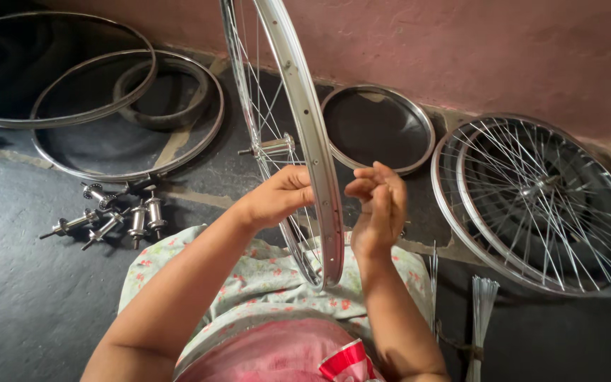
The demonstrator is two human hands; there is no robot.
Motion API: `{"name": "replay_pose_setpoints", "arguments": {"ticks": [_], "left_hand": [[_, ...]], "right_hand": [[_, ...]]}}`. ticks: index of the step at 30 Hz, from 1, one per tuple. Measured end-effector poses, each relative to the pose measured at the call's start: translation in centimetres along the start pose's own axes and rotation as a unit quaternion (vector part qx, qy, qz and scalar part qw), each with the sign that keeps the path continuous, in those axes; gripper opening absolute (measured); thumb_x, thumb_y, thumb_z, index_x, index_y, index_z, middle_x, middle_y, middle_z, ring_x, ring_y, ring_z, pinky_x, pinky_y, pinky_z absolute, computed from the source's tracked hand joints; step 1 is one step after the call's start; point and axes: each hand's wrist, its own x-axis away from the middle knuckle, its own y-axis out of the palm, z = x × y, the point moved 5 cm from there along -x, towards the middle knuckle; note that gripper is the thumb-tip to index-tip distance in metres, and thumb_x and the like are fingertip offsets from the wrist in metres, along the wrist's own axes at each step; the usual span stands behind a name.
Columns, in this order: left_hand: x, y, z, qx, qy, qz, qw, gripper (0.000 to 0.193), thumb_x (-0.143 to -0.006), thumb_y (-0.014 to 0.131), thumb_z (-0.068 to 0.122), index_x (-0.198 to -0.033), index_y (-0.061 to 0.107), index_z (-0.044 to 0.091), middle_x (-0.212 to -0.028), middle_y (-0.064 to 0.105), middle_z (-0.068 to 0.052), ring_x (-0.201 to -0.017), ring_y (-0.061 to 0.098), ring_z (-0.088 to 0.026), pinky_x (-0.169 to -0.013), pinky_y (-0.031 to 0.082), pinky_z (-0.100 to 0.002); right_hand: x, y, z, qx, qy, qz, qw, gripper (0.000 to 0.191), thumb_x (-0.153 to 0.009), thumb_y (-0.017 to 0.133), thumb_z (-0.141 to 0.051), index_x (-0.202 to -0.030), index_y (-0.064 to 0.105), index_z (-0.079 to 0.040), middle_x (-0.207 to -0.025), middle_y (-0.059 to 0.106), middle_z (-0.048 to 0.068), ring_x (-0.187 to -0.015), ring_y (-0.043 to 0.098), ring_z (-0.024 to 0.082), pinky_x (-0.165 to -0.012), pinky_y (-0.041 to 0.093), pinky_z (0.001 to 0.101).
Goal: The person assembles a bicycle wheel by inserting spokes through the hub and rim, then securing them with nipples. The person repeatedly picks spokes and nipples, threads them through the rim holes, and tightens them by hand.
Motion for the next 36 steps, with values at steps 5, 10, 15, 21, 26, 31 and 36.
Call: {"name": "replay_pose_setpoints", "arguments": {"ticks": [5,10,15,21,26,31,36], "left_hand": [[0.6,-0.4,-0.4,0.057,-0.047,0.024,0.997,0.039,-0.090,0.076,0.016,-0.127,0.067,0.005,-0.119,0.071,-0.006,-0.108,0.067,-0.014,-0.095,0.054,-0.031],[1.3,0.2,0.2,0.038,-0.029,-0.003,0.999,0.025,-0.104,0.071,0.019,-0.116,0.072,-0.003,-0.112,0.073,-0.009,-0.104,0.070,-0.017,-0.096,0.057,-0.034],[2.0,0.6,0.7,0.043,-0.020,-0.001,0.999,0.026,-0.105,0.071,0.021,-0.114,0.073,-0.004,-0.110,0.072,-0.007,-0.102,0.068,-0.015,-0.093,0.056,-0.032],[2.1,0.5,0.8,0.026,-0.021,0.021,0.999,0.027,-0.100,0.076,0.019,-0.111,0.072,-0.005,-0.106,0.074,-0.010,-0.096,0.070,-0.018,-0.087,0.057,-0.034],[2.1,0.8,0.8,0.003,-0.024,0.013,1.000,0.027,-0.106,0.072,0.023,-0.111,0.074,-0.004,-0.107,0.068,-0.004,-0.097,0.066,-0.014,-0.086,0.055,-0.030],[2.2,0.7,1.0,0.047,-0.025,0.008,0.999,0.026,-0.102,0.074,0.022,-0.109,0.072,-0.003,-0.104,0.070,-0.006,-0.095,0.067,-0.014,-0.085,0.056,-0.031],[1.8,1.1,1.9,0.032,-0.022,0.010,0.999,0.026,-0.099,0.076,0.019,-0.111,0.073,-0.004,-0.107,0.072,-0.009,-0.096,0.069,-0.018,-0.086,0.057,-0.033]], "right_hand": [[0.6,-4.2,13.3,0.026,0.264,0.095,0.959,0.037,-0.107,0.049,-0.021,-0.135,0.055,0.002,-0.116,0.066,0.015,-0.088,0.061,0.018,-0.084,0.055,0.0350],[5.7,-4.1,22.0,-0.017,0.453,0.049,0.890,0.036,-0.106,0.049,-0.023,-0.133,0.056,0.001,-0.113,0.066,0.014,-0.086,0.061,0.017,-0.083,0.054,0.0347],[6.2,-3.2,24.1,-0.037,0.495,0.015,0.868,0.036,-0.106,0.049,-0.024,-0.131,0.057,0.001,-0.111,0.066,0.013,-0.085,0.060,0.017,-0.081,0.054,0.0343],[7.0,-2.3,23.9,-0.043,0.513,-0.003,0.857,0.036,-0.105,0.050,-0.026,-0.128,0.058,0.000,-0.108,0.066,0.012,-0.083,0.060,0.017,-0.079,0.054,0.0339],[7.3,-1.6,24.1,-0.044,0.521,-0.010,0.852,0.036,-0.104,0.050,-0.028,-0.126,0.059,-0.001,-0.106,0.066,0.012,-0.081,0.060,0.017,-0.077,0.053,0.0336],[7.6,-1.7,23.8,-0.044,0.523,-0.012,0.851,0.036,-0.104,0.050,-0.030,-0.124,0.060,-0.001,-0.103,0.065,0.011,-0.079,0.060,0.016,-0.075,0.053,0.0333],[7.8,-1.5,23.7,-0.045,0.528,-0.015,0.848,0.037,-0.103,0.050,-0.031,-0.122,0.061,-0.002,-0.101,0.065,0.010,-0.078,0.060,0.016,-0.073,0.053,0.0330]]}}
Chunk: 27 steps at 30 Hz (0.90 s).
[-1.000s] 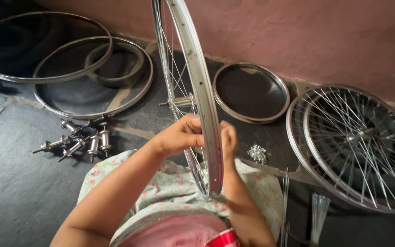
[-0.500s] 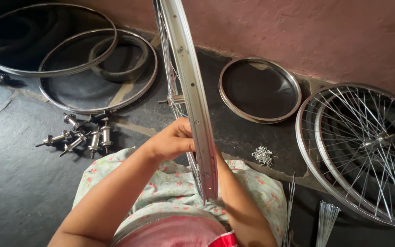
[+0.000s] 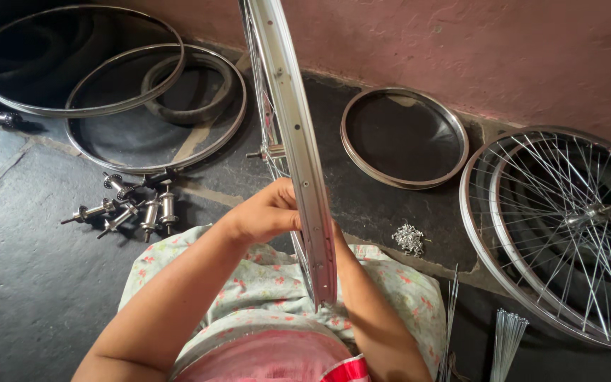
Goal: The person assembles a bicycle wheel by inserting spokes through the hub and rim, then securing them with nipples. The person repeatedly picks spokes and nipples, threads them through the rim holes, and tightens them by hand.
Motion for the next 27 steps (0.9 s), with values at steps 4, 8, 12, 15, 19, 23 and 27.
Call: {"name": "replay_pose_setpoints", "arguments": {"ticks": [4,8,12,15,19,23,27], "left_hand": [[-0.6,1.5,1.6,-0.062,0.024,0.005,0.998,0.029,-0.102,0.073,0.026,-0.111,0.076,-0.001,-0.107,0.067,-0.007,-0.100,0.066,-0.017,-0.089,0.055,-0.032],[-0.4,3.2,4.2,-0.164,0.156,-0.030,0.974,0.036,-0.104,0.061,0.039,-0.104,0.071,0.005,-0.126,0.057,-0.005,-0.123,0.052,-0.015,-0.107,0.045,-0.031],[0.0,2.0,3.5,-0.162,0.151,0.045,0.974,0.027,-0.105,0.065,0.025,-0.100,0.073,0.000,-0.115,0.058,-0.006,-0.099,0.058,-0.014,-0.087,0.051,-0.030],[-0.1,0.4,1.5,-0.081,0.099,0.078,0.989,0.022,-0.105,0.069,0.015,-0.099,0.074,-0.005,-0.088,0.065,-0.006,-0.074,0.058,-0.010,-0.065,0.049,-0.026],[0.3,-0.1,0.0,-0.021,0.086,0.072,0.993,0.022,-0.104,0.068,0.014,-0.093,0.073,-0.004,-0.082,0.067,-0.006,-0.065,0.059,-0.010,-0.056,0.049,-0.025],[0.7,0.9,-0.4,-0.002,0.077,0.075,0.994,0.023,-0.104,0.067,0.019,-0.096,0.071,-0.002,-0.090,0.067,-0.008,-0.073,0.062,-0.012,-0.064,0.053,-0.028],[0.6,1.1,-0.2,0.011,0.043,0.108,0.993,0.023,-0.101,0.073,0.022,-0.102,0.072,-0.001,-0.091,0.068,-0.008,-0.075,0.064,-0.012,-0.065,0.053,-0.027]], "right_hand": [[0.1,0.2,0.0,0.000,0.002,-0.005,1.000,0.037,-0.103,0.051,-0.033,-0.120,0.061,-0.002,-0.099,0.065,0.010,-0.076,0.060,0.016,-0.072,0.052,0.0327],[0.2,0.2,0.2,0.002,0.005,-0.007,1.000,0.037,-0.102,0.051,-0.034,-0.119,0.062,-0.003,-0.097,0.065,0.009,-0.075,0.059,0.016,-0.070,0.052,0.0324],[0.1,0.4,0.4,0.003,0.009,-0.009,1.000,0.038,-0.102,0.051,-0.036,-0.117,0.063,-0.003,-0.095,0.065,0.009,-0.074,0.059,0.015,-0.069,0.052,0.0322],[0.0,0.5,0.5,0.004,0.012,-0.012,1.000,0.038,-0.101,0.051,-0.037,-0.116,0.063,-0.003,-0.094,0.065,0.008,-0.073,0.059,0.015,-0.068,0.052,0.0320],[0.1,0.8,0.7,0.005,0.017,-0.015,1.000,0.039,-0.101,0.051,-0.038,-0.114,0.064,-0.004,-0.092,0.065,0.008,-0.071,0.059,0.015,-0.067,0.052,0.0317],[0.2,0.9,1.0,0.004,0.020,-0.020,1.000,0.039,-0.100,0.052,-0.039,-0.112,0.064,-0.004,-0.090,0.064,0.007,-0.070,0.059,0.015,-0.065,0.051,0.0315],[0.3,1.1,1.1,0.004,0.022,-0.022,1.000,0.040,-0.100,0.052,-0.041,-0.111,0.065,-0.005,-0.088,0.064,0.006,-0.069,0.059,0.015,-0.064,0.051,0.0312]]}}
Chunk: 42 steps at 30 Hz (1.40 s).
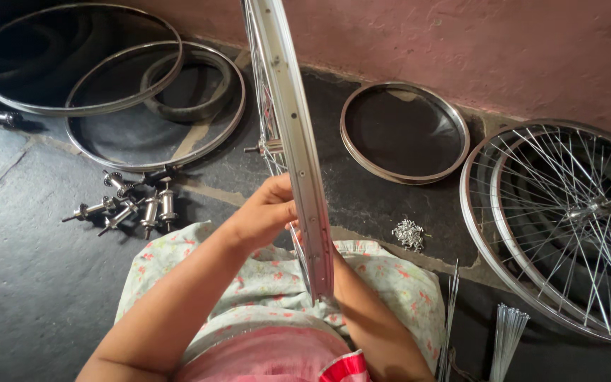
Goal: The person assembles a bicycle wheel by inserting spokes through the hub and rim, then securing them with nipples. The person repeatedly picks spokes and nipples, threads them through the rim holes, and tightens them by hand.
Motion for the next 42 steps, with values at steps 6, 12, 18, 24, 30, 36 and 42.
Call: {"name": "replay_pose_setpoints", "arguments": {"ticks": [6,12,18,24,30,36,42], "left_hand": [[0.0,0.1,0.1,0.038,0.008,-0.022,0.999,0.024,-0.090,0.081,0.018,-0.103,0.072,0.001,-0.095,0.072,-0.011,-0.080,0.068,-0.015,-0.069,0.055,-0.029],[0.1,-0.1,-0.4,0.008,0.010,-0.009,1.000,0.021,-0.095,0.079,0.018,-0.099,0.075,-0.002,-0.091,0.071,-0.010,-0.077,0.066,-0.015,-0.067,0.053,-0.029],[-0.1,0.3,0.3,-0.031,-0.003,-0.044,0.999,0.028,-0.102,0.073,0.027,-0.098,0.075,0.000,-0.089,0.069,-0.005,-0.077,0.064,-0.012,-0.068,0.052,-0.027],[0.0,-0.2,0.0,-0.021,-0.031,-0.029,0.999,0.024,-0.096,0.075,0.025,-0.102,0.073,0.002,-0.094,0.071,-0.006,-0.083,0.067,-0.014,-0.073,0.055,-0.030],[0.0,-0.8,0.0,-0.054,-0.041,-0.027,0.997,0.024,-0.102,0.073,0.025,-0.100,0.075,0.001,-0.095,0.067,-0.004,-0.086,0.063,-0.012,-0.077,0.052,-0.027],[-0.2,-0.5,1.2,-0.085,0.001,-0.036,0.996,0.025,-0.099,0.071,0.027,-0.097,0.073,0.002,-0.097,0.064,-0.002,-0.080,0.057,-0.009,-0.067,0.046,-0.025],[-0.2,-1.3,-0.3,-0.055,-0.024,-0.031,0.998,0.027,-0.103,0.070,0.028,-0.098,0.071,0.001,-0.089,0.063,-0.003,-0.075,0.056,-0.010,-0.066,0.046,-0.026]], "right_hand": [[0.3,-0.1,0.1,0.007,0.008,-0.001,1.000,0.041,-0.099,0.052,-0.043,-0.108,0.066,-0.005,-0.086,0.064,0.006,-0.067,0.059,0.014,-0.062,0.051,0.0308],[0.7,-0.4,0.8,0.014,0.018,0.000,1.000,0.042,-0.098,0.052,-0.045,-0.106,0.067,-0.006,-0.083,0.064,0.005,-0.065,0.058,0.014,-0.059,0.050,0.0304],[1.2,-0.7,1.2,0.019,0.027,0.000,0.999,0.043,-0.098,0.053,-0.047,-0.103,0.068,-0.007,-0.080,0.064,0.004,-0.063,0.058,0.014,-0.057,0.050,0.0300],[1.7,-1.2,1.3,0.024,0.033,-0.002,0.999,0.045,-0.097,0.053,-0.049,-0.101,0.069,-0.007,-0.077,0.063,0.003,-0.061,0.058,0.013,-0.055,0.049,0.0296],[2.6,-1.6,1.6,0.034,0.042,-0.007,0.999,0.046,-0.096,0.053,-0.051,-0.098,0.070,-0.008,-0.074,0.063,0.002,-0.059,0.058,0.013,-0.053,0.049,0.0292],[2.9,-2.5,2.2,0.042,0.058,-0.010,0.997,0.048,-0.095,0.054,-0.053,-0.096,0.071,-0.008,-0.071,0.063,0.001,-0.057,0.058,0.013,-0.051,0.049,0.0288],[1.7,-3.2,3.8,0.032,0.064,-0.004,0.997,0.049,-0.095,0.054,-0.055,-0.093,0.072,-0.009,-0.069,0.063,0.001,-0.055,0.057,0.012,-0.049,0.048,0.0284]]}}
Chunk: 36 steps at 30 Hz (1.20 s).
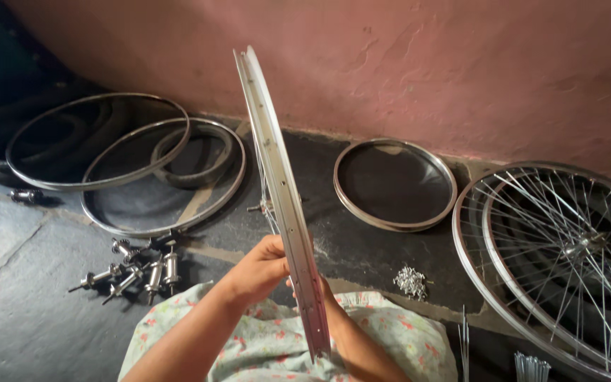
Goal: The person assembles a bicycle wheel by inserting spokes through the hub and rim, then securing them with nipples. The person repeatedly picks spokes and nipples, threads them through the rim holes, and tightens them by hand.
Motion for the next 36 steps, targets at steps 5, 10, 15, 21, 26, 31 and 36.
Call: {"name": "replay_pose_setpoints", "arguments": {"ticks": [5,10,15,21,26,31,36], "left_hand": [[0.3,0.2,0.4,-0.030,-0.002,-0.023,0.999,0.027,-0.113,0.063,0.030,-0.106,0.066,0.004,-0.097,0.056,0.002,-0.086,0.055,-0.008,-0.075,0.047,-0.025],[1.5,3.0,1.8,0.011,0.093,0.204,0.975,0.043,-0.102,0.059,0.034,-0.129,0.055,0.001,-0.118,0.064,-0.012,-0.098,0.064,-0.020,-0.088,0.054,-0.033],[3.3,7.1,4.7,-0.370,0.150,0.269,0.877,0.076,-0.079,0.074,0.005,-0.146,0.039,0.001,-0.137,0.054,-0.019,-0.119,0.053,-0.027,-0.105,0.042,-0.037],[5.6,4.2,8.2,-0.445,0.060,0.370,0.813,0.075,-0.065,0.057,-0.013,-0.137,0.046,0.006,-0.145,0.061,-0.013,-0.098,0.058,-0.019,-0.073,0.047,-0.031],[6.7,-1.6,13.4,-0.298,0.040,0.322,0.898,0.070,-0.065,0.048,-0.015,-0.131,0.050,0.005,-0.150,0.060,-0.018,-0.145,0.053,-0.021,-0.126,0.033,-0.038],[7.5,-3.1,13.9,-0.292,0.043,0.281,0.913,0.070,-0.062,0.049,-0.014,-0.130,0.051,0.005,-0.139,0.064,-0.017,-0.141,0.057,-0.021,-0.124,0.035,-0.037],[10.3,-2.9,10.7,-0.376,0.073,0.261,0.886,0.058,-0.070,0.051,-0.014,-0.126,0.051,0.001,-0.136,0.067,-0.018,-0.117,0.059,-0.015,-0.105,0.042,-0.030]], "right_hand": [[-1.2,-0.6,0.4,0.019,-0.018,-0.024,0.999,0.052,-0.095,0.052,-0.059,-0.093,0.071,-0.010,-0.068,0.060,-0.002,-0.056,0.055,0.011,-0.048,0.045,0.0272],[-0.6,2.4,-1.3,-0.090,-0.123,-0.052,0.987,0.052,-0.100,0.046,-0.053,-0.137,0.057,-0.017,-0.110,0.061,-0.003,-0.098,0.060,0.008,-0.084,0.051,0.0261],[4.6,6.4,-3.4,0.005,-0.231,-0.108,0.967,0.061,-0.106,0.047,-0.043,-0.156,0.040,-0.011,-0.145,0.054,0.006,-0.129,0.054,0.016,-0.109,0.045,0.0303],[4.8,5.1,-3.6,0.408,-0.388,0.046,0.825,0.065,-0.100,0.064,-0.020,-0.157,0.037,-0.005,-0.134,0.065,0.019,-0.117,0.065,0.029,-0.099,0.052,0.0359],[-0.1,0.5,-2.1,0.312,-0.313,0.089,0.893,0.050,-0.101,0.063,-0.023,-0.146,0.048,-0.006,-0.117,0.073,0.012,-0.101,0.072,0.019,-0.091,0.055,0.0310],[-1.7,-0.6,-1.4,0.324,-0.236,0.069,0.913,0.051,-0.096,0.066,-0.021,-0.143,0.051,-0.007,-0.106,0.075,0.010,-0.093,0.069,0.017,-0.083,0.056,0.0306],[-0.7,-1.6,-1.1,0.322,-0.188,0.103,0.922,0.047,-0.094,0.066,-0.021,-0.138,0.057,-0.009,-0.103,0.075,0.005,-0.088,0.068,0.013,-0.076,0.056,0.0308]]}}
